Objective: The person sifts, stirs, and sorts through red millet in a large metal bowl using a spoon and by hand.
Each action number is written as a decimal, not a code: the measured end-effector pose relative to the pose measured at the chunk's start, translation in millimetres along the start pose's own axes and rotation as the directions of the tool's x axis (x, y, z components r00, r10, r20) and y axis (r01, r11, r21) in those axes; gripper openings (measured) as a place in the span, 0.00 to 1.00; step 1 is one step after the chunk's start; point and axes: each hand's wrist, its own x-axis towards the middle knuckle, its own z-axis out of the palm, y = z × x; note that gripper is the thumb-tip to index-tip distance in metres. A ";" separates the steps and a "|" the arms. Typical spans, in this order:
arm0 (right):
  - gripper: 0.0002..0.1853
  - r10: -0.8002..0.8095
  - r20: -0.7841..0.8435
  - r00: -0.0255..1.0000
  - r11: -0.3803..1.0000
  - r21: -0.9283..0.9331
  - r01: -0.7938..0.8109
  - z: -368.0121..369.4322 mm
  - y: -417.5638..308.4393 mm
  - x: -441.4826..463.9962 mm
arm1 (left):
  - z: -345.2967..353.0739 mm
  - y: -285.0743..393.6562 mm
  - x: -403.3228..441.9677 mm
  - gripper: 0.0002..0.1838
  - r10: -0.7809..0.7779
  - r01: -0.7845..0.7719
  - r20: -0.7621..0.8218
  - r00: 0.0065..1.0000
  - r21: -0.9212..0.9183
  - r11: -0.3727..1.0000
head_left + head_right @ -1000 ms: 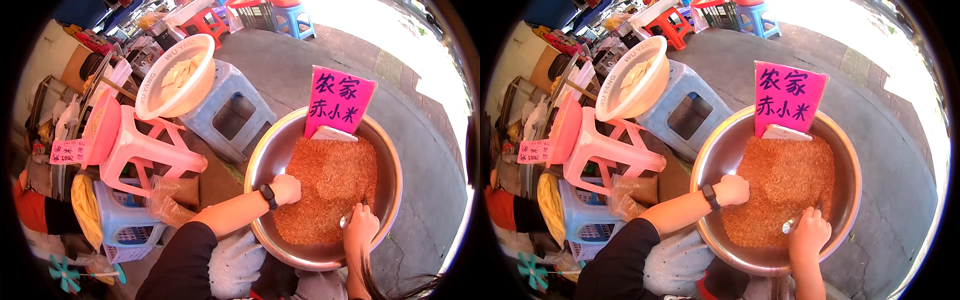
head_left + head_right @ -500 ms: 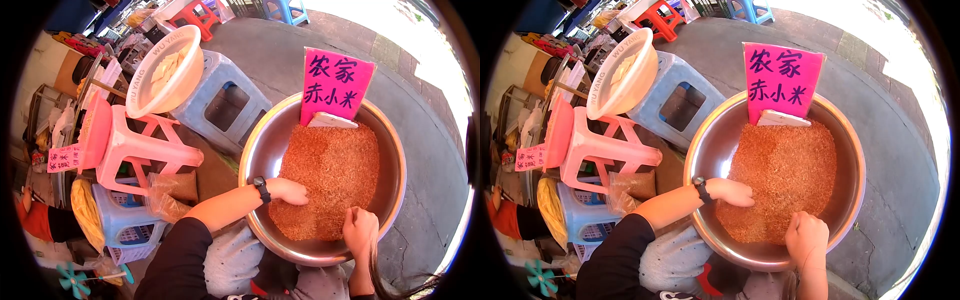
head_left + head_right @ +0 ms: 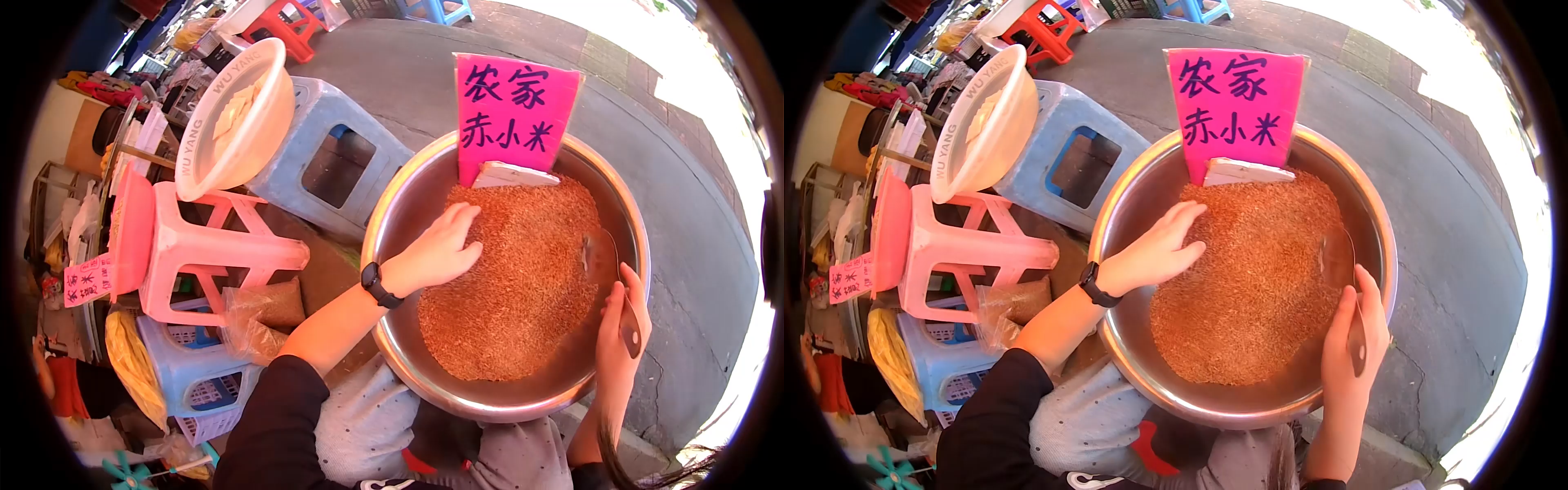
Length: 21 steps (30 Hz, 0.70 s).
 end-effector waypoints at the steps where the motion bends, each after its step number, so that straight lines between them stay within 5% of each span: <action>1: 0.13 -0.094 -0.011 0.995 0.993 -0.071 0.093 2.5 4.1 1.9 | 4.6 -3.7 1.9 0.31 -0.025 0.027 -0.021 0.999 0.075 0.997; 3: 0.14 -0.330 -0.010 0.944 0.911 -0.264 0.316 10.4 16.4 6.4 | 10.2 -11.8 5.4 0.35 -0.053 0.053 -0.012 0.999 0.104 0.993; 13: 0.14 -0.291 0.081 0.953 0.922 -0.242 0.302 20.8 8.1 30.3 | 17.7 -26.3 18.6 0.33 -0.036 0.031 -0.130 0.991 -0.042 0.999; 21: 0.12 -0.392 0.031 0.919 0.868 -0.317 0.381 38.9 7.2 40.9 | 17.9 -21.6 17.5 0.30 0.086 -0.073 -0.165 0.983 0.083 0.994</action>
